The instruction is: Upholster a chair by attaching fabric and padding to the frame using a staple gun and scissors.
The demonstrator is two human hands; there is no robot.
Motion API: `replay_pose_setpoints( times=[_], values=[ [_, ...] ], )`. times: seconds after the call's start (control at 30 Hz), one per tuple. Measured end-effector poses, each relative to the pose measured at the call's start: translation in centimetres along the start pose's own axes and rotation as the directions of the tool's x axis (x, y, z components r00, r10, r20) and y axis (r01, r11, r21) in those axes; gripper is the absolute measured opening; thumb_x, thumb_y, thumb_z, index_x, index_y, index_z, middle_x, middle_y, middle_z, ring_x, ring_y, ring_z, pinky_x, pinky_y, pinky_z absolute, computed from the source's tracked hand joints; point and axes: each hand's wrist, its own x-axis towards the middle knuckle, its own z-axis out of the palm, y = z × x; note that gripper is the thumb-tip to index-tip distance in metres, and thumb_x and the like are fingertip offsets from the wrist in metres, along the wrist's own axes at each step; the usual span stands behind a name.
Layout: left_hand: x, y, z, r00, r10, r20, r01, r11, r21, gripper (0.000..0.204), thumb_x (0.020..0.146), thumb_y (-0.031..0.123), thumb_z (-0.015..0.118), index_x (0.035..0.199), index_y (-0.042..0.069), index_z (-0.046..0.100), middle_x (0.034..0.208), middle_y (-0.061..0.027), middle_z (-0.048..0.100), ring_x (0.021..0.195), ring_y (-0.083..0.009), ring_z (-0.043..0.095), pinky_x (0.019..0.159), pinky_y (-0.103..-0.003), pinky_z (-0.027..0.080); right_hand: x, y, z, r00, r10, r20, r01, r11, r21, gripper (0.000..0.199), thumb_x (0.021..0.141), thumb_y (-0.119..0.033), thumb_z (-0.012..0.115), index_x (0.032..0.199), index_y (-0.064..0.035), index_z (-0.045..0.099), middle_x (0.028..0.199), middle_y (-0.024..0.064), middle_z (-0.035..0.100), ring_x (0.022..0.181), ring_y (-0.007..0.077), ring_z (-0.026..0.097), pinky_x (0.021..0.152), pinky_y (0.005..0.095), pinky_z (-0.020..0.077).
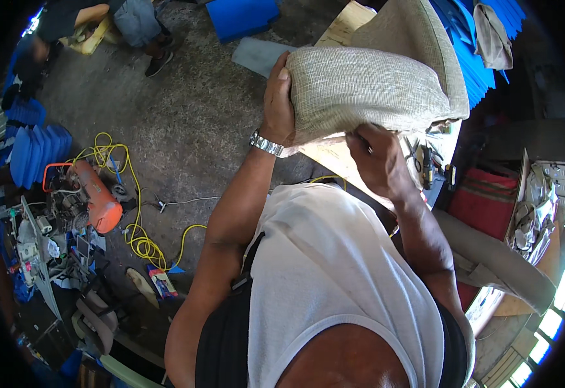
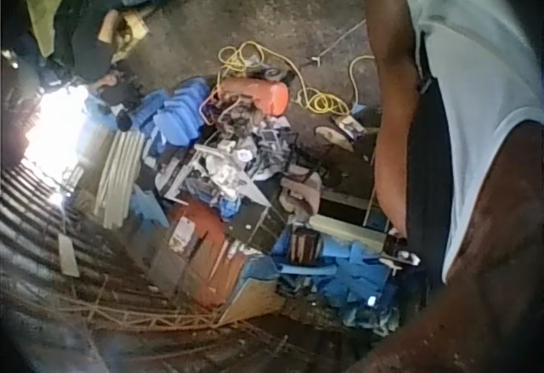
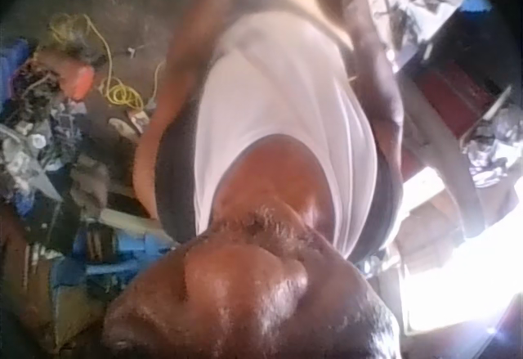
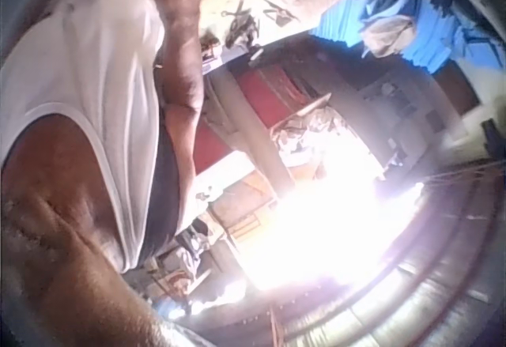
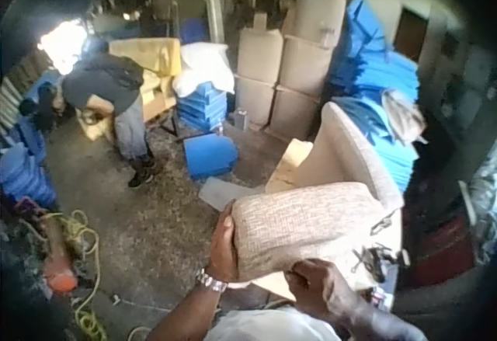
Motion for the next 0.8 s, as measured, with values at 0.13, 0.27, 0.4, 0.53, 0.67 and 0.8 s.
replay_pose_setpoints(
  times=[0.13,0.27,0.4,0.53,0.67,0.8],
  values=[
    [-1.1,0.2,0.5,0.972,-0.203,-0.120,0.172,0.959,-0.227,0.090,0.099,0.070,0.017,0.154,0.000,0.021,0.148,-0.0205,0.040,0.131,-0.0263,0.047,0.107,-0.036,0.041,-3.6,-0.7,-1.3,0.996,0.088,-0.030,-0.089,0.994,-0.060,0.036,0.093,-0.007,0.058,0.129,-0.0020,0.060,0.093,0.0261,0.066,0.078,0.0346,0.068,0.070,0.0405,0.0521],
    [-2.1,3.1,2.9,0.982,-0.126,-0.143,0.113,0.989,-0.096,0.105,0.091,0.080,0.012,0.153,-0.004,0.018,0.151,-0.0232,0.034,0.134,-0.0295,0.043,0.111,-0.039,0.036,-2.5,-1.1,-2.5,0.968,0.226,0.112,-0.215,0.971,-0.102,0.042,0.096,-0.010,0.059,0.137,-0.0049,0.056,0.072,0.0164,0.064,0.062,0.0142,0.057,0.065,0.0323,0.0489],
    [-2.1,1.3,3.6,0.977,-0.142,-0.161,0.127,0.987,-0.099,0.105,0.087,0.085,0.016,0.158,0.008,0.012,0.157,-0.0193,0.026,0.142,-0.0315,0.034,0.113,-0.044,0.036,-1.6,-0.1,-4.0,0.961,0.051,0.273,-0.025,0.995,-0.099,0.044,0.093,-0.007,0.060,0.136,0.0026,0.054,0.066,0.0151,0.060,0.057,0.0178,0.055,0.061,0.0337,0.0472],
    [-2.3,1.2,3.4,0.980,-0.093,-0.174,0.081,0.994,-0.073,0.107,0.087,0.086,0.017,0.158,0.006,0.010,0.158,-0.0195,0.024,0.143,-0.0324,0.032,0.114,-0.044,0.034,-0.6,-0.4,-5.0,0.904,0.117,0.412,-0.089,0.992,-0.086,0.044,0.096,-0.014,0.059,0.138,-0.0039,0.054,0.078,0.0232,0.066,0.065,0.0291,0.066,0.067,0.0395,0.0515],
    [-2.6,2.7,2.4,0.988,-0.128,-0.083,0.117,0.985,-0.129,0.102,0.090,0.082,0.016,0.157,0.004,0.012,0.160,-0.0179,0.022,0.143,-0.0301,0.031,0.115,-0.044,0.031,-3.3,-1.0,-4.3,0.973,0.107,0.204,-0.065,0.977,-0.201,0.044,0.096,-0.012,0.059,0.140,-0.0102,0.054,0.089,0.0220,0.068,0.074,0.0338,0.067,0.069,0.0419,0.0513],
    [-2.5,1.3,2.6,0.969,-0.139,-0.204,0.117,0.986,-0.117,0.103,0.090,0.081,0.014,0.156,0.002,0.013,0.157,-0.0174,0.028,0.141,-0.0259,0.034,0.114,-0.038,0.033,-5.0,-1.3,-3.1,0.998,0.026,0.053,-0.008,0.949,-0.314,0.047,0.094,-0.008,0.060,0.140,-0.0127,0.055,0.077,0.0169,0.062,0.067,0.0323,0.063,0.062,0.0434,0.0498]
  ],
)
